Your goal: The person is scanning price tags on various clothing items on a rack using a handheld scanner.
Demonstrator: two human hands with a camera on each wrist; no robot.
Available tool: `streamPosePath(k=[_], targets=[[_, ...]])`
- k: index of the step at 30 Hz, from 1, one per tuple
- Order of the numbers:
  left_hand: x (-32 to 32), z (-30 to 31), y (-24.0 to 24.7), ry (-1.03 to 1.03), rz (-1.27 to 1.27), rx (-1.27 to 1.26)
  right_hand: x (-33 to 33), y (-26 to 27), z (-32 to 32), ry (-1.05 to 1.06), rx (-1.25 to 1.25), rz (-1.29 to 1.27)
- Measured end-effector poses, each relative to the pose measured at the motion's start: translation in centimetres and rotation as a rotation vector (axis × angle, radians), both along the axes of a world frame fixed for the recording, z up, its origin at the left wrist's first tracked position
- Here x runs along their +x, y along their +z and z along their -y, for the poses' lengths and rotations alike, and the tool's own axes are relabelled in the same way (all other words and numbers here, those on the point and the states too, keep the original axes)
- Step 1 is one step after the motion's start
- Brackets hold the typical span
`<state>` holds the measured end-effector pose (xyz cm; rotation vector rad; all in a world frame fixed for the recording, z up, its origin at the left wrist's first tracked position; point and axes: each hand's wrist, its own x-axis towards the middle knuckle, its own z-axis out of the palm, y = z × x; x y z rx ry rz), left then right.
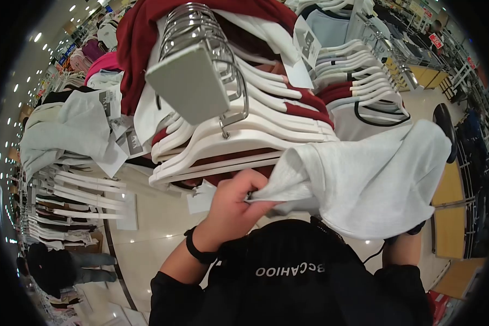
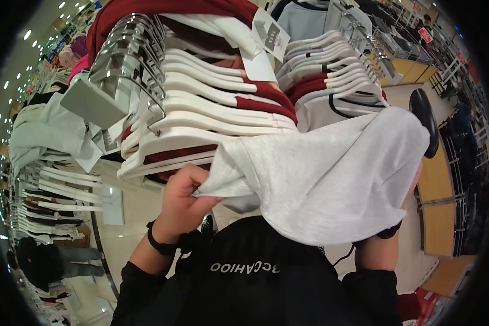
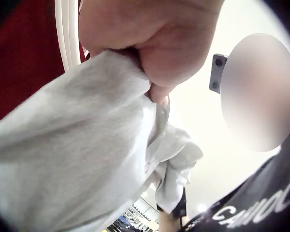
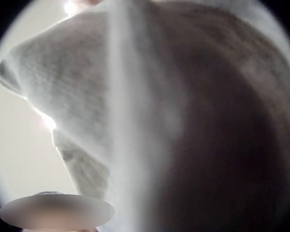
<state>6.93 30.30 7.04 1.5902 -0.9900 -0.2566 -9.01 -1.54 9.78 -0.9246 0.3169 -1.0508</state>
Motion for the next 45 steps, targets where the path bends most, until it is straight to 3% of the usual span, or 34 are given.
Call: streamPosePath(k=[4,6,8,10,12,14,15,17,19,22,28,30,33,34,35,38,40,43,45], targets=[[0.0,-1.4,-0.7,0.0,-0.241,-0.127,-1.5,-3.5,2.8,0.256,0.143,-0.131],[-0.2,-1.8,-0.3,-0.02,-0.348,-0.178,-2.3,-5.8,3.8,0.443,-0.23,-0.409],[-0.7,-2.1,0.8,-0.088,-0.321,-0.145,-3.3,-6.6,3.4,0.481,-0.35,-0.68],[-1.2,-2.1,1.5,-0.046,-0.362,-0.123,-3.5,-3.9,2.1,0.644,-0.367,-1.091],[-1.0,-2.4,1.7,-0.104,-0.291,0.001,-3.2,-5.6,1.1,0.63,-0.84,-1.007],[-1.5,-1.6,2.1,-0.03,-0.254,0.017,-3.4,-5.6,-0.1,0.579,-0.868,-1.144],[-1.8,-1.2,2.6,-0.014,-0.295,0.029,-3.2,-5.2,-1.4,0.582,-0.858,-1.142],[-1.9,-0.5,3.0,0.0,-0.277,0.079,-2.6,-4.3,-4.5,0.491,-0.841,-0.771],[-2.3,0.7,3.0,-0.006,-0.332,0.078,-2.1,-4.1,-7.6,0.606,-0.651,-0.542],[-3.0,2.3,3.3,-0.023,-0.34,0.09,-0.1,-4.8,-11.4,0.634,-0.685,-0.334],[-3.6,2.0,3.6,-0.068,-0.586,-0.138,2.4,-5.3,-12.0,0.535,-0.758,-0.341],[-3.1,1.0,4.0,-0.05,-0.64,-0.234,2.6,-5.3,-11.2,0.476,-1.034,-0.336],[-2.1,-1.1,3.8,0.004,-0.605,-0.282,1.7,-4.1,-10.2,0.585,-0.718,-0.445],[-2.1,-1.5,4.0,0.042,-0.608,-0.262,1.6,-4.1,-9.9,0.569,-0.618,-0.452],[-2.0,-1.9,4.2,0.077,-0.611,-0.242,1.9,-3.7,-9.1,0.512,-0.754,-0.413],[-1.2,-4.1,3.4,0.037,-0.549,-0.09,2.0,-1.9,-8.2,0.6,-0.49,-0.4],[-1.3,-4.4,3.6,0.053,-0.544,-0.043,2.3,-1.1,-7.8,0.604,-0.526,-0.379],[-1.5,-4.6,3.5,0.163,-0.249,0.185,3.1,-0.5,-7.5,0.656,-0.459,-0.204],[-1.7,-4.7,3.2,0.145,-0.127,0.266,3.1,0.4,-7.9,0.693,-0.441,-0.219]])
